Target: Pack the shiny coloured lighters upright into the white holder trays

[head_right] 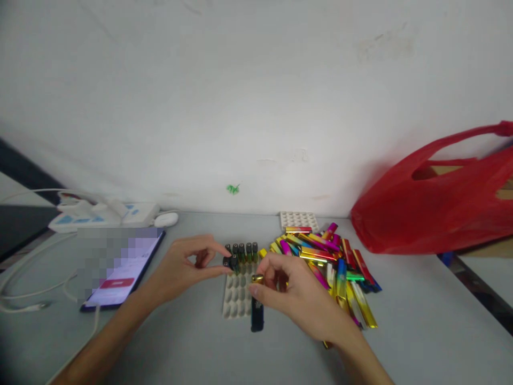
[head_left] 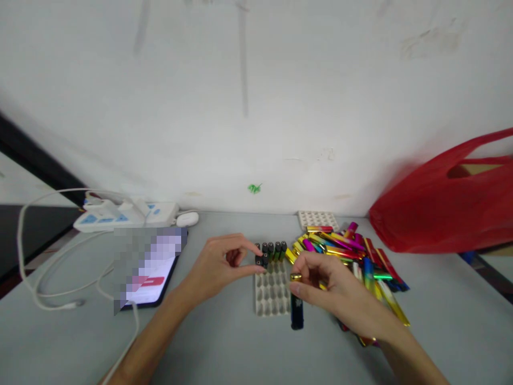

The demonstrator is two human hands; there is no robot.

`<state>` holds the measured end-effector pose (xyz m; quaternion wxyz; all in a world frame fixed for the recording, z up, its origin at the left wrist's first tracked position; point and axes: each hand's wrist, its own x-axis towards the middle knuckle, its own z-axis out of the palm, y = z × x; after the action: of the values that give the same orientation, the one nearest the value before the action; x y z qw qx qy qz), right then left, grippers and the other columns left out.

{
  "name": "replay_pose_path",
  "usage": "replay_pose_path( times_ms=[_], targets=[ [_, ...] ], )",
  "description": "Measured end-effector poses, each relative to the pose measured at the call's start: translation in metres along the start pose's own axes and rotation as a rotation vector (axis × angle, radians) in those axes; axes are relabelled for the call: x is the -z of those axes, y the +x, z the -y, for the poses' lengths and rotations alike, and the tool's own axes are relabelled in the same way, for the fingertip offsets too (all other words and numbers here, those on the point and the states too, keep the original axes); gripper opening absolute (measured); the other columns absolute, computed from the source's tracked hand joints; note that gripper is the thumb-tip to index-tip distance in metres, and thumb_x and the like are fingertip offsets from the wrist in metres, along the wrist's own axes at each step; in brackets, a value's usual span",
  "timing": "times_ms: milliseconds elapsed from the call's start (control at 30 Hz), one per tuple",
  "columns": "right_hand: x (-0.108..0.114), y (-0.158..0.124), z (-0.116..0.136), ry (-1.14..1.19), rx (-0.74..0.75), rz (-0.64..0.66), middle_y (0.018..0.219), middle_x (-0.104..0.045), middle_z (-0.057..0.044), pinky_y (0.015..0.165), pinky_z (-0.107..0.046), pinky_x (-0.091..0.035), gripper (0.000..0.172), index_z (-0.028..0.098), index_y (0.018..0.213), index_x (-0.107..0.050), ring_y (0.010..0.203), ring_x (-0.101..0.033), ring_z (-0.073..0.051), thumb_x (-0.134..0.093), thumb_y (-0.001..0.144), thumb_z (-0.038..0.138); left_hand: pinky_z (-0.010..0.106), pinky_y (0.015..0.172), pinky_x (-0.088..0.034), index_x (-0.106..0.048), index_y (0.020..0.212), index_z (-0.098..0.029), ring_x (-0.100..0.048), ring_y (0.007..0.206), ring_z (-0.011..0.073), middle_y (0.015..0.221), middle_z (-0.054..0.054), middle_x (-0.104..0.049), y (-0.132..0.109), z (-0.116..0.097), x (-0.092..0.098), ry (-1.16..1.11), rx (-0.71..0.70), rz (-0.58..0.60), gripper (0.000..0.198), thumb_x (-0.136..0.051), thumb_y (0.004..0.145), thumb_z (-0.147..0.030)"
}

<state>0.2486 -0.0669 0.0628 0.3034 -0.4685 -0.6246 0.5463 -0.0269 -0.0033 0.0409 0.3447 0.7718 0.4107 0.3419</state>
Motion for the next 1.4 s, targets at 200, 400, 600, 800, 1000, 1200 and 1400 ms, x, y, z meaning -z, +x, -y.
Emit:
replay_pose_path(
  times_ms=[200,400,600,800,1000,1200,1400],
  targets=[
    [-0.001,0.001,-0.005,-0.004,0.008,-0.004,0.076,-0.056,0.006,0.064,-0.028,-0.035,0.029,0.022,0.1,-0.068,0.07,-0.048,-0.014,-0.079,0.101,0.049,0.024,0.058,-0.035,-0.085,0.094,-0.021,-0.045,0.058,0.0116,0.064,-0.007,-0.051,0.001,-0.004,-0.004,-0.046,0.05,0.013,0.023,-0.092,0.086,-0.041],
    [-0.006,0.002,-0.007,0.06,-0.006,0.0,0.08,-0.056,0.005,0.067,-0.028,-0.037,0.032,0.021,0.101,-0.069,0.074,-0.05,-0.015,-0.077,0.101,0.052,0.022,0.055,-0.033,-0.081,0.093,-0.021,-0.042,0.057,0.0098,0.062,-0.01,-0.046,0.001,-0.01,-0.006,-0.14,0.101,-0.018,0.022,-0.095,0.082,-0.033],
    [-0.016,0.005,-0.008,0.162,-0.005,-0.021,0.09,-0.058,0.002,0.076,-0.028,-0.042,0.032,0.023,0.1,-0.064,0.086,-0.055,-0.017,-0.075,0.103,0.053,0.019,0.054,-0.046,-0.077,0.083,-0.019,-0.058,0.067,0.0111,0.083,-0.001,-0.065,0.0,-0.015,0.001,-0.219,0.05,-0.127,0.022,-0.096,0.079,-0.029],
    [-0.023,0.008,-0.006,0.287,-0.012,-0.022,0.081,-0.055,0.004,0.07,-0.028,-0.047,0.043,0.024,0.096,-0.057,0.077,-0.056,-0.017,-0.076,0.099,0.062,0.017,0.044,-0.048,-0.079,0.087,-0.019,-0.058,0.054,0.0085,0.078,-0.001,-0.074,-0.002,-0.019,0.001,-0.159,0.062,-0.189,0.018,-0.093,0.084,-0.029],
    [-0.024,0.01,-0.01,0.273,-0.009,-0.042,0.078,-0.054,0.005,0.065,-0.027,-0.044,0.042,0.023,0.094,-0.057,0.074,-0.053,-0.015,-0.077,0.098,0.06,0.019,0.054,-0.052,-0.086,0.097,-0.022,-0.062,0.057,0.0095,0.072,-0.002,-0.069,-0.007,-0.025,-0.007,0.165,-0.243,-0.337,0.004,-0.084,0.093,-0.023],
    [-0.028,0.011,-0.017,0.153,-0.02,-0.055,0.078,-0.054,0.004,0.066,-0.028,-0.039,0.034,0.022,0.092,-0.057,0.073,-0.052,-0.016,-0.074,0.102,0.05,0.02,0.054,-0.048,-0.075,0.079,-0.02,-0.058,0.052,0.0082,0.065,-0.004,-0.062,-0.014,-0.033,-0.026,0.448,-0.267,-0.539,0.021,-0.076,0.1,-0.022],
    [-0.03,0.012,-0.022,-0.284,-0.023,-0.187,0.076,-0.057,0.003,0.065,-0.031,-0.035,0.016,0.022,0.088,-0.059,0.072,-0.053,-0.018,-0.063,0.102,0.029,0.023,0.054,-0.045,-0.069,0.073,-0.021,-0.053,0.049,0.0094,0.06,-0.005,-0.058,-0.021,-0.032,-0.043,0.617,-0.211,-0.538,0.029,-0.069,0.103,-0.023]
  ],
)
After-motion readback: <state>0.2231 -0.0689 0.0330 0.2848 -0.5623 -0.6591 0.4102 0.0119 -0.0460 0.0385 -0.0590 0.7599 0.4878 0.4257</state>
